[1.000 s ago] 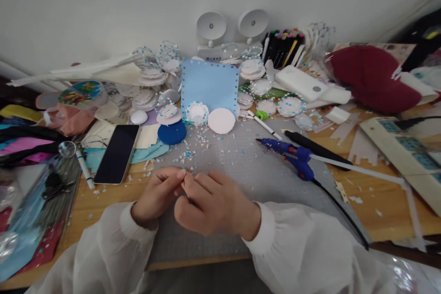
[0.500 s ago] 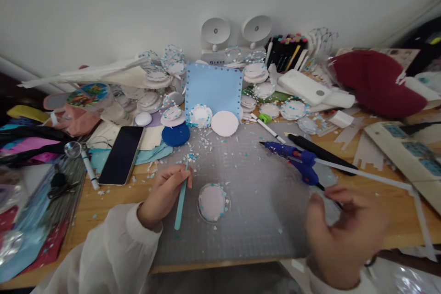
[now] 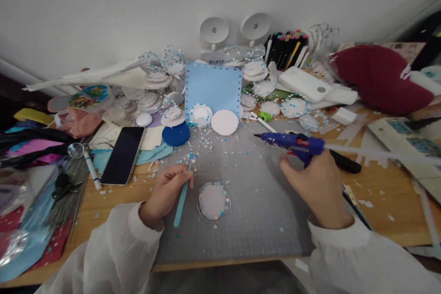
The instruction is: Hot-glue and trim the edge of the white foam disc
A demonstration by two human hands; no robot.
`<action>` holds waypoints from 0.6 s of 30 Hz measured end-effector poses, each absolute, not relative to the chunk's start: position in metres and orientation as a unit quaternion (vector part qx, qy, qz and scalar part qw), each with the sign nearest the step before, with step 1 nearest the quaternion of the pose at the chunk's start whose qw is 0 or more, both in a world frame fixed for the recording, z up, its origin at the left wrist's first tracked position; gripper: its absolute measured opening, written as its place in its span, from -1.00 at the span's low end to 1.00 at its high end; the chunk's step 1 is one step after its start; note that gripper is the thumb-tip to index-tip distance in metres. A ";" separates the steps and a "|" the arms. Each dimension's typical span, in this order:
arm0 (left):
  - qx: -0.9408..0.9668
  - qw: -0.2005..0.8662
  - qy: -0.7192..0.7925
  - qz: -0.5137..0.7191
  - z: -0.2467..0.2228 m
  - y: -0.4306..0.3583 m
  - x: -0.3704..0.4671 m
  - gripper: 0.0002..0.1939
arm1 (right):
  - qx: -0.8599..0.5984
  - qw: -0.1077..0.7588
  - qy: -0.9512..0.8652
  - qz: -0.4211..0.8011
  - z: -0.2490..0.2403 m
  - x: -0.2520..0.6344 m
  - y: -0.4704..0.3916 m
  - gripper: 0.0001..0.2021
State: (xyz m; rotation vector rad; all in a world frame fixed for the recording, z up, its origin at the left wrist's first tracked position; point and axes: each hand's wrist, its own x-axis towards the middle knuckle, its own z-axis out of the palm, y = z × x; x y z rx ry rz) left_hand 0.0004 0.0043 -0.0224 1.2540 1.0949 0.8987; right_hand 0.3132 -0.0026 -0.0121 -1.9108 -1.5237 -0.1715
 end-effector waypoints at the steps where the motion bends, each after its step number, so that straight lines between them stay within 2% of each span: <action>1: 0.540 0.585 0.470 0.382 -0.022 0.004 0.000 -0.65 | -0.766 0.317 -0.555 -0.069 -0.004 0.306 0.001 -0.57; 5: 0.547 0.579 0.473 0.376 -0.022 0.004 0.000 -0.64 | -0.753 0.358 -0.551 -0.028 0.014 0.266 0.017 -0.64; 9: 0.551 0.587 0.472 0.359 -0.021 0.004 -0.001 -0.64 | -0.680 0.388 -0.622 -0.004 0.001 0.236 0.020 -0.74; 18: 0.601 0.586 0.446 0.312 -0.009 0.004 -0.001 -0.60 | -0.664 0.370 -0.649 0.035 -0.022 0.235 0.005 -0.81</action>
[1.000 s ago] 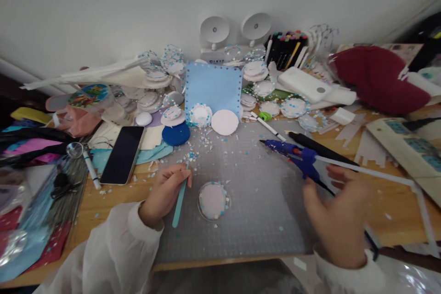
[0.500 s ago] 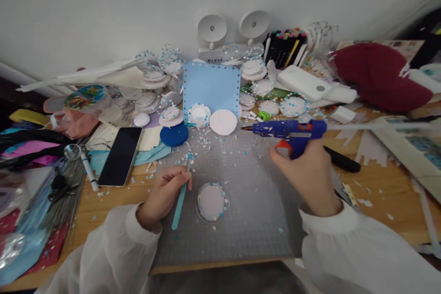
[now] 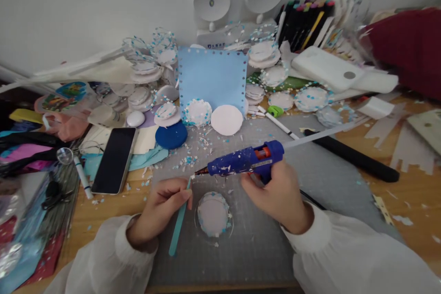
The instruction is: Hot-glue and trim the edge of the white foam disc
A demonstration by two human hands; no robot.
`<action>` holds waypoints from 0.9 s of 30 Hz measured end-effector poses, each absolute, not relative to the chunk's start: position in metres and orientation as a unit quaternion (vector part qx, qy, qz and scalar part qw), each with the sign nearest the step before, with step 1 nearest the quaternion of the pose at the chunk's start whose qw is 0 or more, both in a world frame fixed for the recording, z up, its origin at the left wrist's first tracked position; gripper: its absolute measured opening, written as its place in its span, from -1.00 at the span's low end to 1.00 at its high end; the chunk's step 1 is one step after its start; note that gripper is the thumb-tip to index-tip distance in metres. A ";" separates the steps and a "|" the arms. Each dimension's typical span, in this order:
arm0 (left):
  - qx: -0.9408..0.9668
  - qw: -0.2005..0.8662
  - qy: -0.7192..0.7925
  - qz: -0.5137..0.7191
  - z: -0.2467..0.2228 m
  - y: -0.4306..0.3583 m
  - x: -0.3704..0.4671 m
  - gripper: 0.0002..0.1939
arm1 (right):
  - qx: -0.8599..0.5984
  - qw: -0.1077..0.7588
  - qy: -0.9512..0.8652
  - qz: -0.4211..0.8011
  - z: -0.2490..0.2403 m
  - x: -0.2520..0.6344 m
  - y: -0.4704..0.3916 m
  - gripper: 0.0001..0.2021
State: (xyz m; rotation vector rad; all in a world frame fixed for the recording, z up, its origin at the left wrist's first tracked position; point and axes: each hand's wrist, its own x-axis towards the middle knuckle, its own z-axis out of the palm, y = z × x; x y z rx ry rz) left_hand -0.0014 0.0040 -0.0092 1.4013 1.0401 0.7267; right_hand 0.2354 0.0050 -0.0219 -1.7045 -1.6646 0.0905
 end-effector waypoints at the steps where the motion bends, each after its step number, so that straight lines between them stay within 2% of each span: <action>1: 0.604 0.585 0.444 0.311 -0.008 0.004 -0.001 -0.59 | -0.664 0.362 -0.654 0.029 -0.022 0.236 0.005 -0.80; 16: 0.604 0.592 0.433 0.312 -0.003 0.006 0.000 -0.62 | -0.644 0.317 -0.696 -0.010 -0.019 0.236 0.003 -0.80; 27: 0.605 0.593 0.431 0.311 -0.005 0.006 0.001 -0.62 | -0.643 0.316 -0.697 0.019 -0.015 0.233 0.006 -0.82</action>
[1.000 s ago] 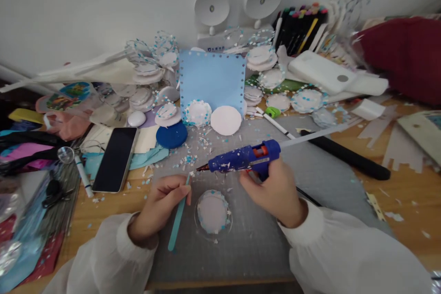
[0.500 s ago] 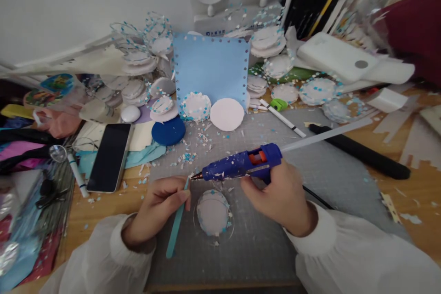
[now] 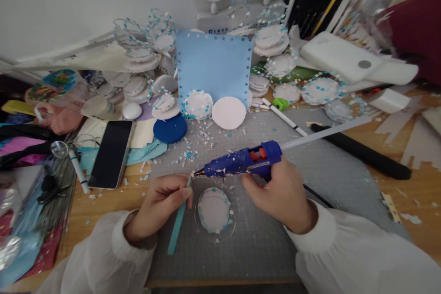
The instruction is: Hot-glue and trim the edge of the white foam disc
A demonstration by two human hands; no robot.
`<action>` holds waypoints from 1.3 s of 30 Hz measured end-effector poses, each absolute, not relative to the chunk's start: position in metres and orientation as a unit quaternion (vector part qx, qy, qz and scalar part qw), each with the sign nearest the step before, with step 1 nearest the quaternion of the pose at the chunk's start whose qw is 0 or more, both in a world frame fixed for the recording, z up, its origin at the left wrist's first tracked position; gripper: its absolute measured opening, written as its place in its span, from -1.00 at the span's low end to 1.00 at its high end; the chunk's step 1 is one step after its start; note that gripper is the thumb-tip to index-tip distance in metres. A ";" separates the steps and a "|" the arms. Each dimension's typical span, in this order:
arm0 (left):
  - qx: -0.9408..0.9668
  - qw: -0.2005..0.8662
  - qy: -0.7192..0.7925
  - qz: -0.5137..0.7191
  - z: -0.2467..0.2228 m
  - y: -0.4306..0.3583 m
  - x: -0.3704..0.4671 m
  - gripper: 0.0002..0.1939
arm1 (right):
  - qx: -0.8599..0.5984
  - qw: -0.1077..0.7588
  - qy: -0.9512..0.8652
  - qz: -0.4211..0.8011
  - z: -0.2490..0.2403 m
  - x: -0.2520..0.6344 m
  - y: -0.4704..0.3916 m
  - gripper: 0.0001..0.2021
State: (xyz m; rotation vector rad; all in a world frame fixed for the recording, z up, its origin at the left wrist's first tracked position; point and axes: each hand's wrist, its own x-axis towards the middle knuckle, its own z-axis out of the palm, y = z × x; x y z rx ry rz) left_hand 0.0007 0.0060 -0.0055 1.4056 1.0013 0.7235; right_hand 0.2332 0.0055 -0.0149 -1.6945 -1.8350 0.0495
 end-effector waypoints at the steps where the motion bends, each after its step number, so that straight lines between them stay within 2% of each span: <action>1: 0.604 0.594 0.431 0.312 -0.005 0.006 0.001 -0.63 | -0.643 0.315 -0.698 0.019 -0.015 0.233 0.006 -0.82; 30: 0.618 0.586 0.420 0.315 -0.005 0.006 0.000 -0.63 | -0.655 0.294 -0.696 0.012 -0.023 0.237 0.003 -0.80; 39: 0.616 0.573 0.438 0.316 -0.012 0.006 0.000 -0.64 | -0.677 0.271 -0.679 -0.087 -0.030 0.244 0.011 -0.71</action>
